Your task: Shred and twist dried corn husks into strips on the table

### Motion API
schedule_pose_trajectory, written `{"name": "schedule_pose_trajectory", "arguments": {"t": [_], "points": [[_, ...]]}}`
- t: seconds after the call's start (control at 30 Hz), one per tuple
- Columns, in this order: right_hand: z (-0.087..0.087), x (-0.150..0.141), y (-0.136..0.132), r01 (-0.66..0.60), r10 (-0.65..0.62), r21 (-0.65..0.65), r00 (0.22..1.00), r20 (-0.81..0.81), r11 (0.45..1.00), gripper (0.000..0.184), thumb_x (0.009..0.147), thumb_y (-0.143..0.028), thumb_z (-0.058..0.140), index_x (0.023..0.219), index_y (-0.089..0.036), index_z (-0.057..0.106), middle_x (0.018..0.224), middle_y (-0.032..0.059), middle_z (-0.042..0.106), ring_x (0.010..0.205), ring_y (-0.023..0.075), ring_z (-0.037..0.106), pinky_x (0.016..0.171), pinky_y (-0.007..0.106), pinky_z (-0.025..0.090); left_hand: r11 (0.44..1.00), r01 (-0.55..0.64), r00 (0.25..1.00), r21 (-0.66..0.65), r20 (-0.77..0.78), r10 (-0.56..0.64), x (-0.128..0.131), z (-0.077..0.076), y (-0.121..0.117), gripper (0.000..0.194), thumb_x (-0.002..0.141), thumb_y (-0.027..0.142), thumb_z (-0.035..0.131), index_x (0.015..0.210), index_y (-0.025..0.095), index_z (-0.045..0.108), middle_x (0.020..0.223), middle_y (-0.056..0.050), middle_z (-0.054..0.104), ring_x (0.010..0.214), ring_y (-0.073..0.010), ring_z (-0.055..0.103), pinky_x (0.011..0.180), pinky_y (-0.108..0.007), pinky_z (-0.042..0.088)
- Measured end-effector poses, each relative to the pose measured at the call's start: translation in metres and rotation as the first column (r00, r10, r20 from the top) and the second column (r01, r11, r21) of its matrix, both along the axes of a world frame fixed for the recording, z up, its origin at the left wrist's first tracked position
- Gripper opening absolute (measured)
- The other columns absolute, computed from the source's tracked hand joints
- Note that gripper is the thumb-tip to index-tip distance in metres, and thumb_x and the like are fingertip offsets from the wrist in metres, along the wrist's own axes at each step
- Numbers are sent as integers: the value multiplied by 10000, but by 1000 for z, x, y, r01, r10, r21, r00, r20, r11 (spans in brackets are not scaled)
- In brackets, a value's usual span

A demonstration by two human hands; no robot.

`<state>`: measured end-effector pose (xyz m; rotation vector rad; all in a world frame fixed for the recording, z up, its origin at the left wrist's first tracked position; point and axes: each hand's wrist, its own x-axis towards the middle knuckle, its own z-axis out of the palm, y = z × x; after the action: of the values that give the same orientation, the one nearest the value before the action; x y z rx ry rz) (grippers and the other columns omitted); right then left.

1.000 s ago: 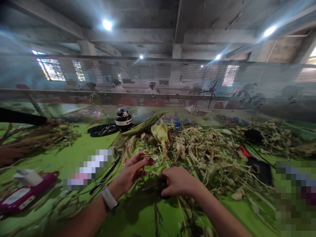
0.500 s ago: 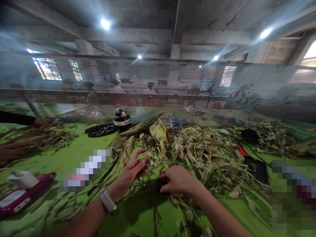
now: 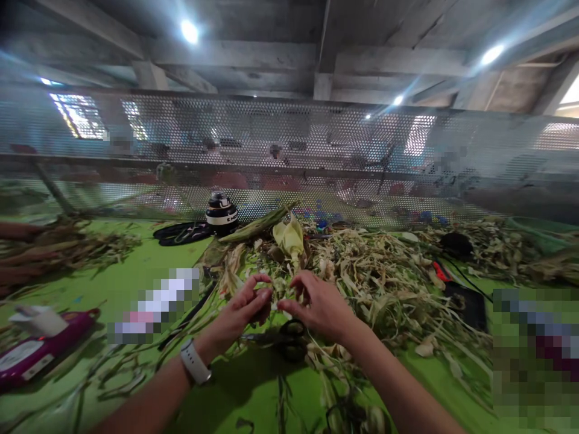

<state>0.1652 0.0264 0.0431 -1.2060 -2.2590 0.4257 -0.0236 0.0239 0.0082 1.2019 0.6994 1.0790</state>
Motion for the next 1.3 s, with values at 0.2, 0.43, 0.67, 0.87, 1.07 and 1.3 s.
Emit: {"name": "schedule_pose_trajectory", "arguments": {"t": [0.2, 0.43, 0.67, 0.87, 1.07, 1.3], "points": [[-5, -4, -5, -108, 102, 23, 976, 193, 994, 311, 889, -482, 364, 915, -189, 466, 783, 16, 534, 649, 143, 483, 604, 252, 345, 996, 92, 994, -1, -66, -92, -2, 2, -3, 336, 744, 427, 615, 947, 214, 454, 573, 79, 440, 463, -49, 371, 452, -172, 262], [-1, -4, -9, -244, 247, -57, 968, 39, 968, 244, 905, -378, 347, 825, -195, 486, 778, -5, 506, 712, 137, 471, 647, 238, 360, 978, 206, 979, -19, 9, -206, -5, 2, -4, 373, 714, 435, 649, 956, 214, 471, 571, 74, 431, 466, -53, 365, 452, -173, 275], [-9, -6, -4, -102, 92, -100, 990, -106, 990, 189, 889, -352, 366, 872, -198, 476, 765, -5, 522, 705, 144, 483, 650, 248, 366, 991, 130, 991, -22, -5, -131, -6, 1, 2, 382, 738, 439, 625, 989, 193, 476, 659, 31, 573, 544, -71, 486, 549, -193, 363], [-11, -7, 1, 10, -28, -95, 980, -195, 995, 181, 867, -334, 398, 939, -193, 485, 669, -17, 515, 621, 139, 476, 593, 243, 365, 975, 212, 977, -73, -12, -213, -6, -2, 4, 327, 764, 443, 591, 929, 166, 537, 704, -13, 636, 634, -112, 566, 640, -242, 421], [-19, -15, -1, -62, -49, -260, 916, -399, 964, 284, 804, -459, 519, 857, -180, 511, 590, -48, 453, 536, 105, 423, 485, 212, 324, 980, 196, 978, -43, -60, -199, -3, -4, 4, 329, 698, 439, 663, 790, 139, 564, 660, -2, 611, 586, -90, 546, 620, -228, 432], [-17, -12, 6, -6, -205, -309, 736, -645, 951, 298, 742, -457, 604, 805, -187, 496, 513, -79, 399, 431, 68, 346, 399, 189, 272, 986, 163, 973, -25, -162, -165, -4, -6, 11, 370, 696, 486, 638, 780, 129, 589, 624, 15, 583, 447, -47, 479, 461, -179, 364]]}}
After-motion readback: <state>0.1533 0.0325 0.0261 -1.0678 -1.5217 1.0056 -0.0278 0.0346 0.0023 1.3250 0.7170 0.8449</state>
